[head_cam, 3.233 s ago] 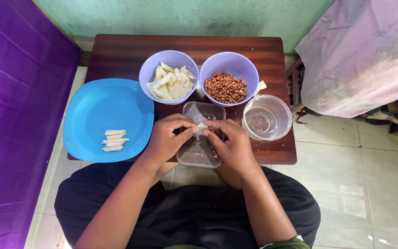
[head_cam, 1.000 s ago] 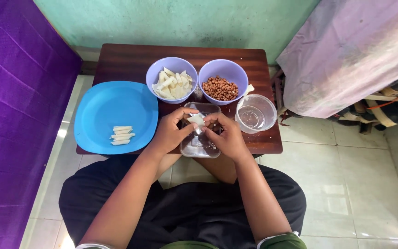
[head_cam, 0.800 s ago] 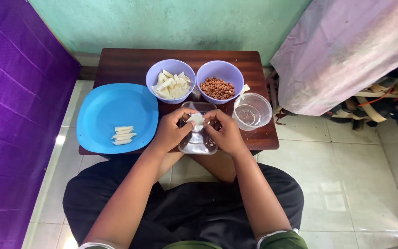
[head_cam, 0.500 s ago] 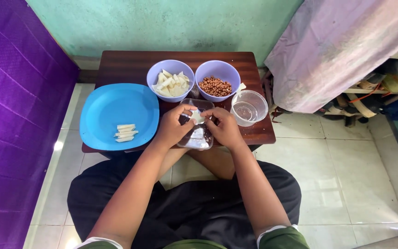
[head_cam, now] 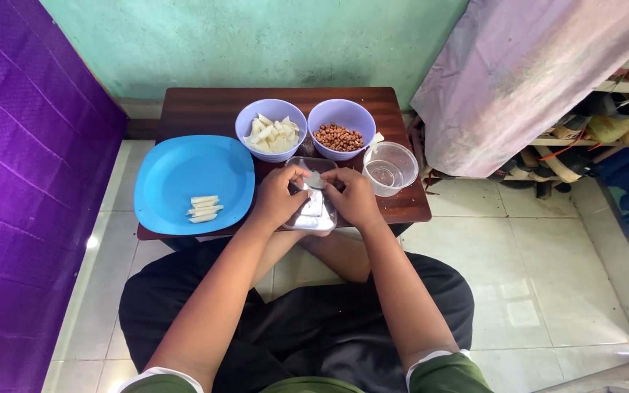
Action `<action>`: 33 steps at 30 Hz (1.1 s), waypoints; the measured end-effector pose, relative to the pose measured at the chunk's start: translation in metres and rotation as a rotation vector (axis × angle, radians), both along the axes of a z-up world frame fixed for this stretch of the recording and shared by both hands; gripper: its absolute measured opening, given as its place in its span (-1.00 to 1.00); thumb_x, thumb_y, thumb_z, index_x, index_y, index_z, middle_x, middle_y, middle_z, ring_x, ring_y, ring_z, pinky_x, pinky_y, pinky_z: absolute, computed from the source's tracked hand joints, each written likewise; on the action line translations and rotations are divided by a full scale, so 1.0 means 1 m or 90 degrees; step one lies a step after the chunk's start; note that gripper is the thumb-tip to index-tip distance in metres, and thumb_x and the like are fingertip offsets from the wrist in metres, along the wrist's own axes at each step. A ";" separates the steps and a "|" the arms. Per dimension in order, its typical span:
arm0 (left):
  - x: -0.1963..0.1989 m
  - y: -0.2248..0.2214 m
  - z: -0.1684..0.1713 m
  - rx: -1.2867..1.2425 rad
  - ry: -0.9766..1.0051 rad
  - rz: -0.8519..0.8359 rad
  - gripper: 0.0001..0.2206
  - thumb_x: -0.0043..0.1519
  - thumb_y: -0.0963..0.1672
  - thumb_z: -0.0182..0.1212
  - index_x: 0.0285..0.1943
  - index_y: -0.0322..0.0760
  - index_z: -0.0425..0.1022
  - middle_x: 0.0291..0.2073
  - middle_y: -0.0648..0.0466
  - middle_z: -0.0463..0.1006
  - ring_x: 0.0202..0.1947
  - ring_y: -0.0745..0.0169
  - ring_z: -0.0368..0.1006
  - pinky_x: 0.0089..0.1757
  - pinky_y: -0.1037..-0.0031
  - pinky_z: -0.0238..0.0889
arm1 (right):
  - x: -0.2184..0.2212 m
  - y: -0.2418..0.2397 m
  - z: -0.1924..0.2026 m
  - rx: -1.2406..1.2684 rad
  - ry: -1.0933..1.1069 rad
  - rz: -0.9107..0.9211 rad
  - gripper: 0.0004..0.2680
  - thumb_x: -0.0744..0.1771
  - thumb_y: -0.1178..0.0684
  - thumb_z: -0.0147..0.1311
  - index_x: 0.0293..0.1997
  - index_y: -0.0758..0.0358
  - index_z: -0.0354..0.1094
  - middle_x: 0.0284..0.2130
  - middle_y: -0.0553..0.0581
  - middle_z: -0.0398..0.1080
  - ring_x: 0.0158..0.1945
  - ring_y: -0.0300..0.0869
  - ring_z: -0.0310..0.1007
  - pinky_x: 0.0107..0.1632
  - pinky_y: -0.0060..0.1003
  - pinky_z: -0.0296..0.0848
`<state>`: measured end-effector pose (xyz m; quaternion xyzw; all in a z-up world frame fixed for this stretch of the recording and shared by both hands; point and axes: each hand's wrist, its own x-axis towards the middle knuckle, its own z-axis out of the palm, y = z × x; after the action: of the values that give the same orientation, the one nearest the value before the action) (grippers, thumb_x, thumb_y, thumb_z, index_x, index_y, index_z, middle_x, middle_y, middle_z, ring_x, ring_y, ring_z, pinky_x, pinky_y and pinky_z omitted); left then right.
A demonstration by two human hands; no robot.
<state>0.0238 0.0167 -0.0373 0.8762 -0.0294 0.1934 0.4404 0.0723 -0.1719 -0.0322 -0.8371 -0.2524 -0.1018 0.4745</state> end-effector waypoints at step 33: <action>-0.008 -0.017 0.036 0.254 -0.461 -0.062 -0.95 0.20 -0.11 0.27 -0.22 -0.05 0.60 -0.44 0.19 0.49 -0.44 0.21 0.49 -0.28 0.38 0.40 | -0.007 -0.015 0.083 -0.030 -0.320 0.014 -0.89 0.27 0.18 0.26 -0.17 0.14 0.59 -0.36 0.09 0.56 -0.31 0.00 0.56 -0.22 -0.13 0.52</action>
<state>0.0157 -0.0004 -0.0013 0.8172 -0.2608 0.4586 0.2319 0.0650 -0.1868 0.0507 -0.7933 -0.3742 -0.2957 0.3783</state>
